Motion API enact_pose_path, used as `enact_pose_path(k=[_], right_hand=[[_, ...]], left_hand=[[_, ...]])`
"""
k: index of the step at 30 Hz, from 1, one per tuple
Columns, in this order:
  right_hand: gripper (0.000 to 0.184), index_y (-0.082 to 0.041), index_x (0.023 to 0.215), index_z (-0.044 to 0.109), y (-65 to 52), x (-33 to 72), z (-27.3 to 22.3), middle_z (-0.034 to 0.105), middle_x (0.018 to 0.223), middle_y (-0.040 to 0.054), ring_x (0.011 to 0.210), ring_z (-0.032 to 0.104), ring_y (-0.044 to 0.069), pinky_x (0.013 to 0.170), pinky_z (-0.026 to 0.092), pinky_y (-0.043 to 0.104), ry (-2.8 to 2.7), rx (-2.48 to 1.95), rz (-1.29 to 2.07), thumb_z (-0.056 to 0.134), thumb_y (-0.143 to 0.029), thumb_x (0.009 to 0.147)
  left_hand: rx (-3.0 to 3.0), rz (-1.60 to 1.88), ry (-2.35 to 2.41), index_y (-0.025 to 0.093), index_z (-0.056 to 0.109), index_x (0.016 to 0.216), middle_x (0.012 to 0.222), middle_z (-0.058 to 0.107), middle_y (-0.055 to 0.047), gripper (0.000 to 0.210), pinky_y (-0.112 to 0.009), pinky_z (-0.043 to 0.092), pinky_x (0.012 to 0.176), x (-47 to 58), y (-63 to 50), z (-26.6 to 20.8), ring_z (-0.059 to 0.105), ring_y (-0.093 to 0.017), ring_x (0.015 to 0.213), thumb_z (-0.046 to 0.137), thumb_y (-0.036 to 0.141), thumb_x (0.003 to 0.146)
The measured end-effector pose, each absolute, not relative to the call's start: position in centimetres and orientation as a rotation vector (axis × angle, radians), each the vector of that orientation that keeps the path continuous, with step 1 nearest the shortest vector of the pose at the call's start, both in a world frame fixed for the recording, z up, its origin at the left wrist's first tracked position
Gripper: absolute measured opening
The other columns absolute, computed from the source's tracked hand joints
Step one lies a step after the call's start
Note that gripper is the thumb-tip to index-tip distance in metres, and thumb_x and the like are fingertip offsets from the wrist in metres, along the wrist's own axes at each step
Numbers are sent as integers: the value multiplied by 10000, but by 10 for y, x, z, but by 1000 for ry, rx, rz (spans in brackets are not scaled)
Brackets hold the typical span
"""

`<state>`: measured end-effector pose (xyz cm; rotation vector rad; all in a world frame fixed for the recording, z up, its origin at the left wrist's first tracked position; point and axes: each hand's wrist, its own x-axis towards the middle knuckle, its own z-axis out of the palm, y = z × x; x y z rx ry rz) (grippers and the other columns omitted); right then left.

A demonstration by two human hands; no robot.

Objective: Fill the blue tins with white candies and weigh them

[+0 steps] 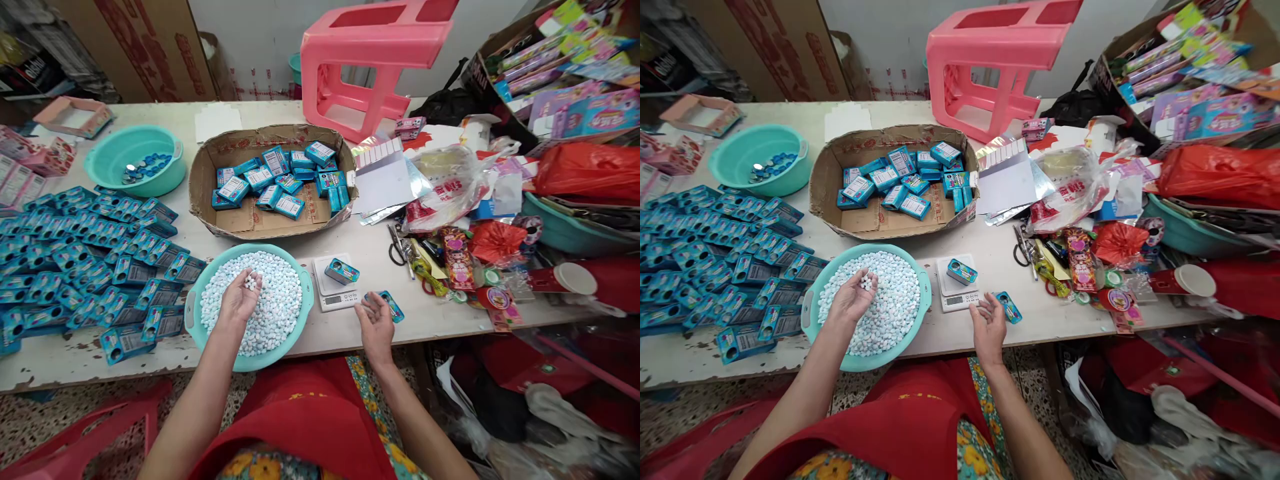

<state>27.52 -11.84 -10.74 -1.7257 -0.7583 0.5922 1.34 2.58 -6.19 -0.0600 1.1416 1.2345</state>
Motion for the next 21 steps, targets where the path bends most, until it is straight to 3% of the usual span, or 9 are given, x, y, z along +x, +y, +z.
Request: enact_pose_path(k=[7, 11, 15, 19, 21], right_hand=[[420, -170, 1055, 571, -161, 266, -137, 664, 971, 104, 891, 631, 220, 839, 503, 420, -690, -1759, 818, 671, -416, 729], [398, -175, 1022, 597, -167, 262, -143, 676, 928, 86, 859, 637, 212, 824, 509, 404, -675, -1747, 918, 679, -424, 723], [395, -171, 991, 611, -167, 259, -143, 684, 885, 84, 825, 645, 216, 795, 519, 401, -652, -1742, 934, 689, -436, 710], [409, -162, 975, 622, -165, 263, -143, 691, 868, 92, 805, 651, 223, 769, 526, 397, -632, -1750, 923, 696, -453, 697], [413, -162, 964, 624, -164, 266, -142, 691, 862, 91, 803, 651, 225, 769, 524, 397, -619, -1767, 918, 698, -462, 689]], left_hand=[[66, 1108, 1074, 131, 565, 919, 697, 515, -12, 138, -151, 445, 478, 11, 21, -69, 524, -68, 554, 489, 60, 828], [144, 1104, 1100, 133, 568, 891, 676, 508, -4, 76, -155, 444, 485, 15, 23, -66, 519, -68, 547, 535, 129, 823], [297, 1026, 1114, 115, 607, 922, 694, 532, -14, 155, -167, 445, 493, 25, 29, -59, 531, -75, 560, 579, 130, 771], [527, 861, 1124, 131, 592, 748, 558, 448, 21, 214, -157, 257, 367, 50, 34, -54, 412, -57, 433, 612, 342, 777], [877, 783, 1179, 151, 592, 703, 511, 438, 24, 288, -178, 253, 387, 72, 37, -54, 394, -69, 420, 586, 426, 789]])
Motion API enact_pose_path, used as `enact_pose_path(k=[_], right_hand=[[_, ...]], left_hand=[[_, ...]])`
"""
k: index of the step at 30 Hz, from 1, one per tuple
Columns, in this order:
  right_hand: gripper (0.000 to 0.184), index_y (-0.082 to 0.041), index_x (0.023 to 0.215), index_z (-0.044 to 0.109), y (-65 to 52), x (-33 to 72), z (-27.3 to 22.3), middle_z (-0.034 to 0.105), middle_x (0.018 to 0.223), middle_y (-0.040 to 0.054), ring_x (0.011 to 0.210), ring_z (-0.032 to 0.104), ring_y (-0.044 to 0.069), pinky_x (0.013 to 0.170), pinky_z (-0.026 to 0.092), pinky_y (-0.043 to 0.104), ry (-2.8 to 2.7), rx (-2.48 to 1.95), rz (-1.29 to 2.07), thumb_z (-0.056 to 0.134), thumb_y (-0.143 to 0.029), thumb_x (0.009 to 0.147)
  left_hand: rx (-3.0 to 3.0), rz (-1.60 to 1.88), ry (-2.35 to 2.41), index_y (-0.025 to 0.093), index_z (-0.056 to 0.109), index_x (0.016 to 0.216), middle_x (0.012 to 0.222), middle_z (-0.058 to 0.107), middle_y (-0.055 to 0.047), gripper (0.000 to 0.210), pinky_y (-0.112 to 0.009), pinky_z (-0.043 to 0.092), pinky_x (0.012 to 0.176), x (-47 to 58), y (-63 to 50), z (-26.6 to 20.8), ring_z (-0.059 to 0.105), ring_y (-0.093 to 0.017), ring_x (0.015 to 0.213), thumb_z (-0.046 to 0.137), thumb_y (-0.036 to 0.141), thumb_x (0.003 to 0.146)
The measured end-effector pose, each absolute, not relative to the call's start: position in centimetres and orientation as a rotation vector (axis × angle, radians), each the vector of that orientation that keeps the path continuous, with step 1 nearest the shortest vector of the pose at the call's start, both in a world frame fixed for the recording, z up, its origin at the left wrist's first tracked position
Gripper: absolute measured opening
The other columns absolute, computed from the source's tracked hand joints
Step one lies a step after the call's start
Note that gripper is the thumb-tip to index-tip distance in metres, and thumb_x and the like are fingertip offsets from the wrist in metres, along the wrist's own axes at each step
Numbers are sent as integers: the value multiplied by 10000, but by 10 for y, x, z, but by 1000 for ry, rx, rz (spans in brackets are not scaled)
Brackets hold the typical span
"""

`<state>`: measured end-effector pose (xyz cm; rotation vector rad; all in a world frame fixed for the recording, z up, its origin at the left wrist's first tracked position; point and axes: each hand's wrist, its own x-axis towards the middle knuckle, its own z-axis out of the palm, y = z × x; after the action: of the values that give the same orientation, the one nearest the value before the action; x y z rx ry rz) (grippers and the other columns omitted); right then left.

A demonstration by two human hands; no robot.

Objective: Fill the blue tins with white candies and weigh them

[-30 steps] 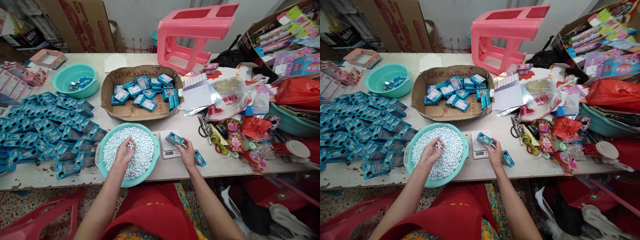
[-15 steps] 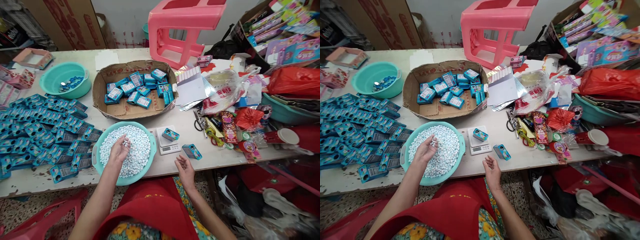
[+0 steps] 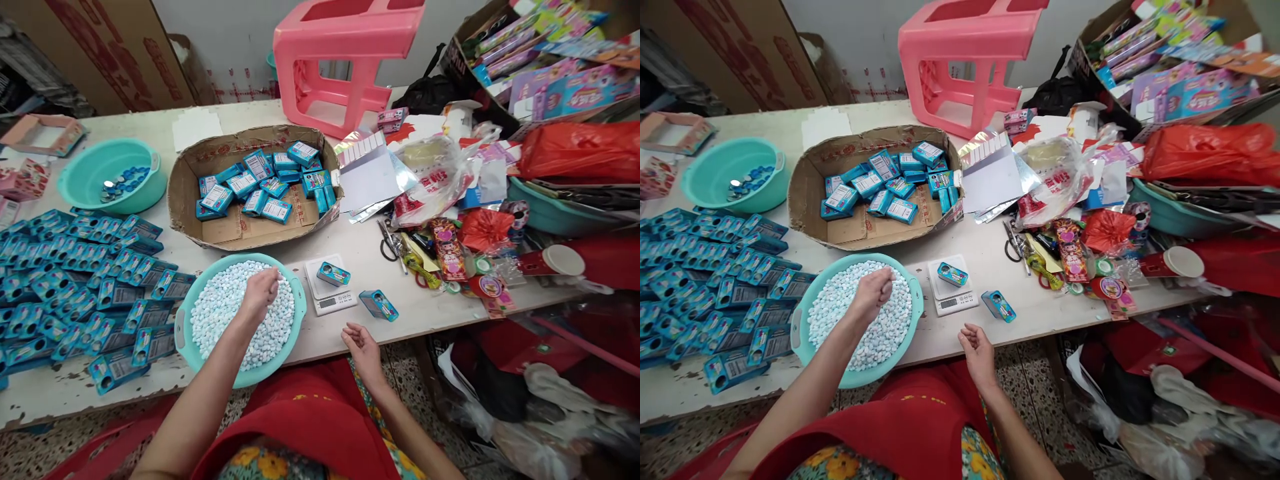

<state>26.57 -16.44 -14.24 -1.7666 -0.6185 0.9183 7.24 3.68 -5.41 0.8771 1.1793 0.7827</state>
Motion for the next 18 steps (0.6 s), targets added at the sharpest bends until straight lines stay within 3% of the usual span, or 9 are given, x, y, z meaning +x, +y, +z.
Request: enact_pose_path(k=[4, 7, 10, 12, 18], right_hand=[[426, -150, 991, 604, -166, 272, -139, 678, 875, 96, 811, 640, 225, 770, 513, 389, -623, -1833, 861, 656, -477, 722], [412, -150, 1046, 594, -170, 285, -134, 646, 938, 110, 847, 602, 234, 809, 480, 416, -778, -1993, 508, 600, -468, 783], [533, -116, 1128, 585, -167, 307, -130, 591, 1067, 173, 1017, 525, 318, 893, 407, 497, -967, -2075, -90, 679, -456, 728], [655, -90, 1191, 559, -157, 321, -130, 556, 1138, 211, 1129, 463, 378, 934, 365, 545, -1044, -2066, -297, 737, -451, 675], [676, -72, 1210, 567, -126, 319, -110, 456, 1244, 255, 1204, 395, 403, 976, 352, 547, -1194, -1998, -400, 738, -448, 676]], left_hand=[[1931, 457, 1245, 234, 639, 963, 682, 629, -27, 178, -252, 404, 603, 129, 42, -58, 597, -175, 669, 558, 320, 830], [2424, 106, 1099, 220, 589, 1072, 769, 673, -90, 247, -309, 421, 657, 158, 47, -60, 640, -231, 757, 461, 163, 869], [2504, 27, 1076, 203, 586, 1051, 836, 676, -125, 236, -326, 427, 667, 163, 49, -60, 648, -242, 797, 423, 153, 887], [2493, 42, 1105, 201, 596, 1036, 813, 672, -115, 222, -322, 423, 660, 159, 49, -62, 648, -237, 777, 442, 156, 883], [2323, 427, 1304, 194, 659, 883, 637, 635, -61, 129, -279, 372, 579, 128, 32, -55, 624, -202, 625, 569, 136, 811]])
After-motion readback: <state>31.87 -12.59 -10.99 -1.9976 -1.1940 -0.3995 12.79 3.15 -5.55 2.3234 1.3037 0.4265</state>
